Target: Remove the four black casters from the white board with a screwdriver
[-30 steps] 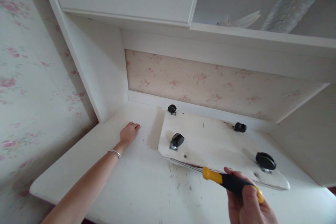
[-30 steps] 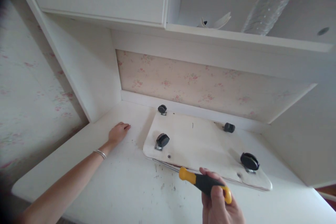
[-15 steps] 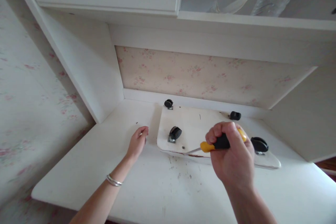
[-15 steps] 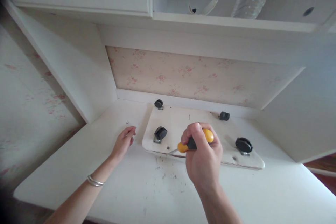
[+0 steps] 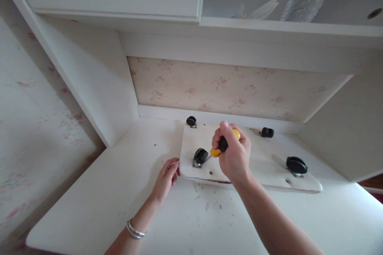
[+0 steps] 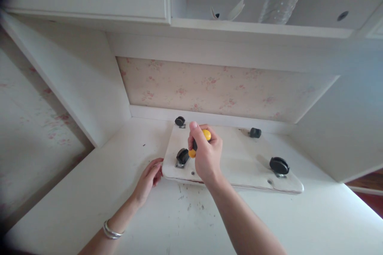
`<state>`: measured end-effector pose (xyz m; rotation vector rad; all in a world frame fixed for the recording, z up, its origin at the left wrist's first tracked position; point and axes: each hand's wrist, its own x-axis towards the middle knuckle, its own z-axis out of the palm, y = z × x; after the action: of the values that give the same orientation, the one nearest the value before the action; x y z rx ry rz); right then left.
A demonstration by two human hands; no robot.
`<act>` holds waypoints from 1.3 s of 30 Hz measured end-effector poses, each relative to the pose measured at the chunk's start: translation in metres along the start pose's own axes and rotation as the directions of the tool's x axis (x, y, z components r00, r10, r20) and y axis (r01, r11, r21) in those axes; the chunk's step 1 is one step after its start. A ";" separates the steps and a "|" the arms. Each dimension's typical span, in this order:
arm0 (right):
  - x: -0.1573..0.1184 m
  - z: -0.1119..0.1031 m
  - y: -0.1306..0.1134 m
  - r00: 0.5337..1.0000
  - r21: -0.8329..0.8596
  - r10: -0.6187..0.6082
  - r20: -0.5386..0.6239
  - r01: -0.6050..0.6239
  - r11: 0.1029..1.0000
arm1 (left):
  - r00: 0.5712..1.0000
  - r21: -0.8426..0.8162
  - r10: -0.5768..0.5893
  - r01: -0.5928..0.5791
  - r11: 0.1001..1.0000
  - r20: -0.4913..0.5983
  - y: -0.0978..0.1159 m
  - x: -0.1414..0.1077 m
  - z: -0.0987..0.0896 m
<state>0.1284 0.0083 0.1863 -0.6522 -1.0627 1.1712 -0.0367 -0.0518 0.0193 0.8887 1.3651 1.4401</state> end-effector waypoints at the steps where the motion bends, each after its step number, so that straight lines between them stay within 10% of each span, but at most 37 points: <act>1: 0.001 0.000 0.002 1.000 -0.014 0.008 0.000 -0.008 1.000 | 1.000 -0.001 -0.007 0.007 1.000 -0.002 0.000 0.000 0.000; 39: -0.003 0.006 0.002 0.998 -0.018 0.029 0.050 -0.028 0.999 | 0.992 -0.003 -0.077 0.077 0.997 0.103 0.006 -0.001 0.001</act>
<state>0.1221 0.0050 0.1864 -0.6564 -1.1098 1.2093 -0.0365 -0.0520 0.0254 0.8837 1.3028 1.3222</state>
